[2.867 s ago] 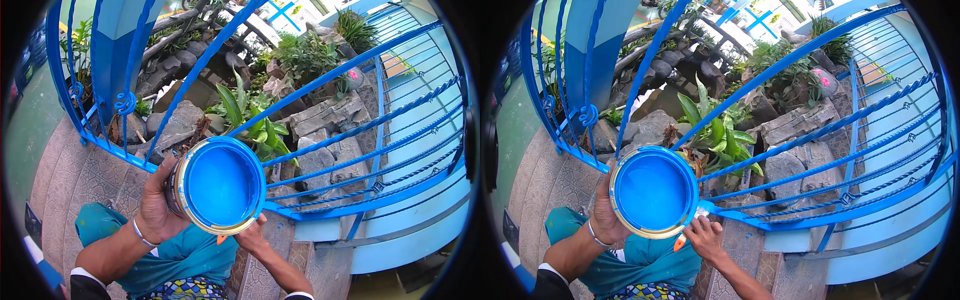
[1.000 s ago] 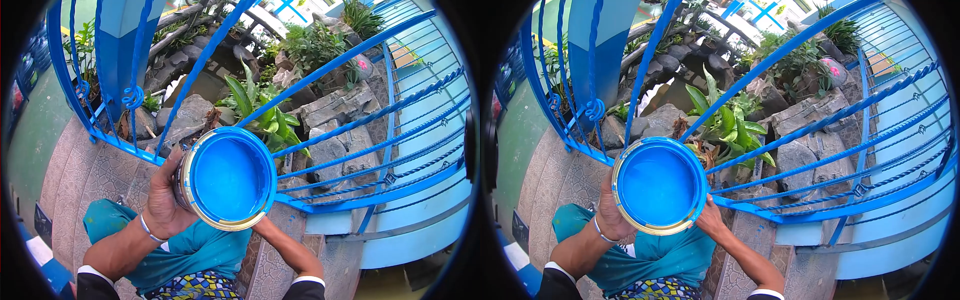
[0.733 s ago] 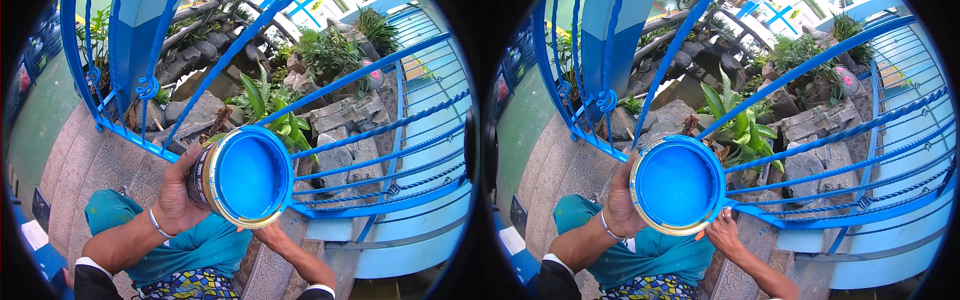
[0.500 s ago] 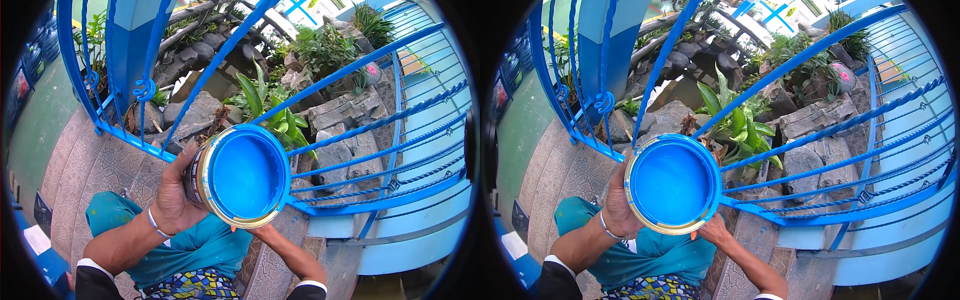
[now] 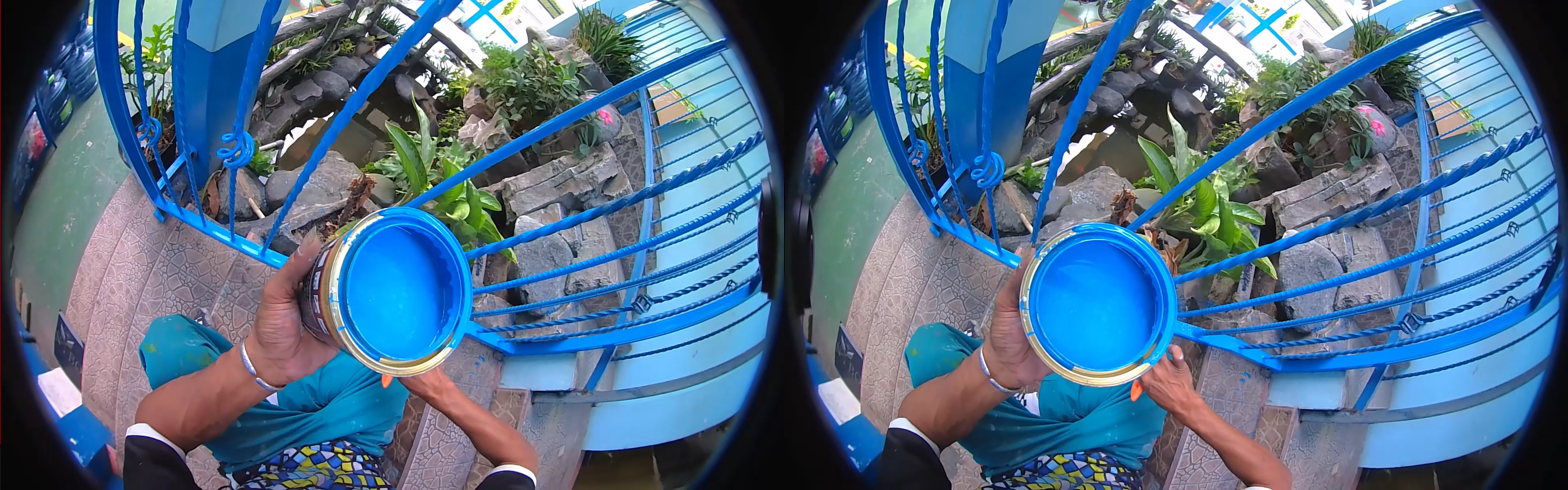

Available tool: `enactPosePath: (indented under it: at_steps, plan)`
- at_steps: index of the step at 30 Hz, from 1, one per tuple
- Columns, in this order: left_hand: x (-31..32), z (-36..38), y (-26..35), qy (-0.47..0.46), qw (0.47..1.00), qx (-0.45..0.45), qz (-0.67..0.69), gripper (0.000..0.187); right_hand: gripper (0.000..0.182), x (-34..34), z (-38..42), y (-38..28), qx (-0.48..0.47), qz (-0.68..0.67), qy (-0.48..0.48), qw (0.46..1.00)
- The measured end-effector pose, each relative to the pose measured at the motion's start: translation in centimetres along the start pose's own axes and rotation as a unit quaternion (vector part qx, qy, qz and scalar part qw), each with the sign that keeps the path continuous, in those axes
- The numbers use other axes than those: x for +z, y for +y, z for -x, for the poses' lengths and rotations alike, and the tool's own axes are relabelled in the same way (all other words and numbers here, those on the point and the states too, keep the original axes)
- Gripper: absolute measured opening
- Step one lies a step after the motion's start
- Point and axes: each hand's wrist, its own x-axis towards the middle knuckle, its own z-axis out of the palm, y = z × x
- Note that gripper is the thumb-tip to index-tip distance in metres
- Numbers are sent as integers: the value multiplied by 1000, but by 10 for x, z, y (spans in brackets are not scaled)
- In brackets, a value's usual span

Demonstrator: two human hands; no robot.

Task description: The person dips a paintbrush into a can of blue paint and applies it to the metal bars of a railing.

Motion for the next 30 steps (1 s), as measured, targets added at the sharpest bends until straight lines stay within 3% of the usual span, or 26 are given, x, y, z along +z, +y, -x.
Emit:
enactPosePath:
  at_steps: [2, 3, 5, 8, 15, 20, 23, 30]
  plan:
    - [1, 0, 0, -10, 1000, -13, 4, 54, 30, -27, -17, -18, -48, 99, 29, 994]
    - [1, 0, 0, -6, 1000, -9, -1, 54, 30, -10, -20, -9, -17, 1, 11, 1000]
    - [1, 0, -1, -5, 1000, -4, -2, 54, 31, -13, -32, -5, -21, 41, 88, 995]
    - [1, 0, -1, -12, 1000, -8, 4, 55, 27, -38, -41, 5, -29, 207, 95, 973]
    - [2, 1, -2, -13, 1000, 0, -3, 55, 18, -116, 1, -14, -37, 364, 65, 928]
    - [-3, 1, -1, -16, 1000, -4, 0, 56, 14, -156, 18, -29, -23, 323, 45, 945]
    - [-1, 2, -1, -26, 1000, -10, -7, 57, 13, -155, 5, -35, -76, 293, 82, 950]
    - [0, 6, 0, -58, 998, -8, -17, 69, 15, -133, 0, -4, -56, 352, 61, 932]
